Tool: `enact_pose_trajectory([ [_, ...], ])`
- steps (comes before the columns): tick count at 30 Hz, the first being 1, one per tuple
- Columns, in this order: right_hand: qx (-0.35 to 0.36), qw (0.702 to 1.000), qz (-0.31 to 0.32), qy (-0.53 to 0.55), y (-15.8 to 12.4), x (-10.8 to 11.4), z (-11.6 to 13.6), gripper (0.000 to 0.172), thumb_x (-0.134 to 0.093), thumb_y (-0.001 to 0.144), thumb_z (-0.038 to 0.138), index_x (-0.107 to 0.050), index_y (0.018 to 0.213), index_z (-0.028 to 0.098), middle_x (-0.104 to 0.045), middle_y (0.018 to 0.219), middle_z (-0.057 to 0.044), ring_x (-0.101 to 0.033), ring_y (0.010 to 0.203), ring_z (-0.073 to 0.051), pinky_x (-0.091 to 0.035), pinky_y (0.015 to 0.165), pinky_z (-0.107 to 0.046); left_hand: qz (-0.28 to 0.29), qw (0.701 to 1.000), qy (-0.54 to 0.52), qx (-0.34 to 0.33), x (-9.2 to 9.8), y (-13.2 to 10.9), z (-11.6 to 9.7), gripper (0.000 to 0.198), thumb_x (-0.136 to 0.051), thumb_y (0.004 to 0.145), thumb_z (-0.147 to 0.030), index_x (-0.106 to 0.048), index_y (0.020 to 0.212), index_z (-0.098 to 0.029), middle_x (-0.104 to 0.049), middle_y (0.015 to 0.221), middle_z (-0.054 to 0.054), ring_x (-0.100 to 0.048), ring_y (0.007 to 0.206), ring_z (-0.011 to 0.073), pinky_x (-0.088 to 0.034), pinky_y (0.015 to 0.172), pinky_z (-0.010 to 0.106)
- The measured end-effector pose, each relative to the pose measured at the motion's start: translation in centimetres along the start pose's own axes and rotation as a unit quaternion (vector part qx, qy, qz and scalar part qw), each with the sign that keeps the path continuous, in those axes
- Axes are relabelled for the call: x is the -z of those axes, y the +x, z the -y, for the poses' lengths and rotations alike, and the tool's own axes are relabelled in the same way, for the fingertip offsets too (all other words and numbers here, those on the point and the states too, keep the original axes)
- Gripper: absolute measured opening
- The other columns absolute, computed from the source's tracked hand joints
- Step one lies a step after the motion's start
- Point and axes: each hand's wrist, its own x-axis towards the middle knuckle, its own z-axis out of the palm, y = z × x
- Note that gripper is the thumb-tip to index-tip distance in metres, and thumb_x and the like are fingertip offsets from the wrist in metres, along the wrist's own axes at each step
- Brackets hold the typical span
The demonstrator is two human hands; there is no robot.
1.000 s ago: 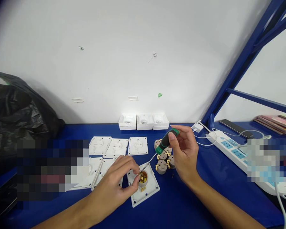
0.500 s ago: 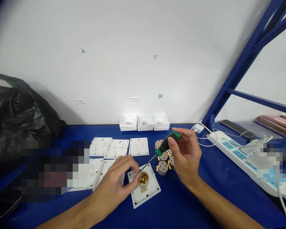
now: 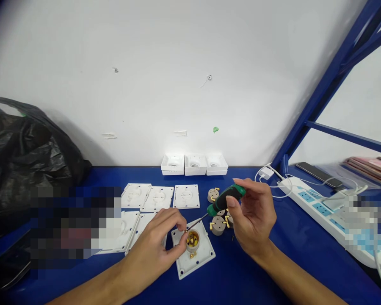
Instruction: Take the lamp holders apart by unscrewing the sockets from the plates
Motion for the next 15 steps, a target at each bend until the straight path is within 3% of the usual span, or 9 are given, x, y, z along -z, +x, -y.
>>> enact_pose_trajectory([
  [5,-0.002,1.0,0.003,-0.026,0.29,0.16,0.04,0.019,-0.077,0.093,0.033,-0.073,0.11,0.026,-0.065,0.083,-0.001,-0.063,0.065,-0.017,-0.054,0.059,-0.032,0.042,0.999,-0.008,0.033,0.14,-0.07,-0.04,0.022,-0.065,0.088,-0.011,-0.054,0.101,-0.025,-0.065,0.101,0.001,-0.06,0.095,0.0232,-0.049,0.083,0.036],
  [10,0.008,0.999,0.004,-0.036,-0.01,0.22,0.04,0.02,-0.079,0.091,0.033,-0.073,0.109,0.027,-0.065,0.087,-0.001,-0.065,0.069,-0.017,-0.057,0.06,-0.033,0.093,0.995,-0.013,0.038,0.3,-0.13,-0.21,0.044,-0.081,0.08,-0.018,-0.056,0.116,-0.026,-0.064,0.116,0.003,-0.059,0.107,0.0284,-0.051,0.089,0.041],
  [15,0.028,0.998,0.045,-0.029,-0.39,0.44,-0.01,0.025,-0.079,0.089,0.026,-0.074,0.114,0.026,-0.068,0.088,-0.001,-0.068,0.07,-0.018,-0.057,0.062,-0.035,0.133,0.991,0.002,0.027,0.44,0.16,-0.6,0.05,-0.086,0.077,-0.017,-0.06,0.119,-0.025,-0.065,0.114,0.002,-0.059,0.104,0.0273,-0.046,0.1,0.046],
])
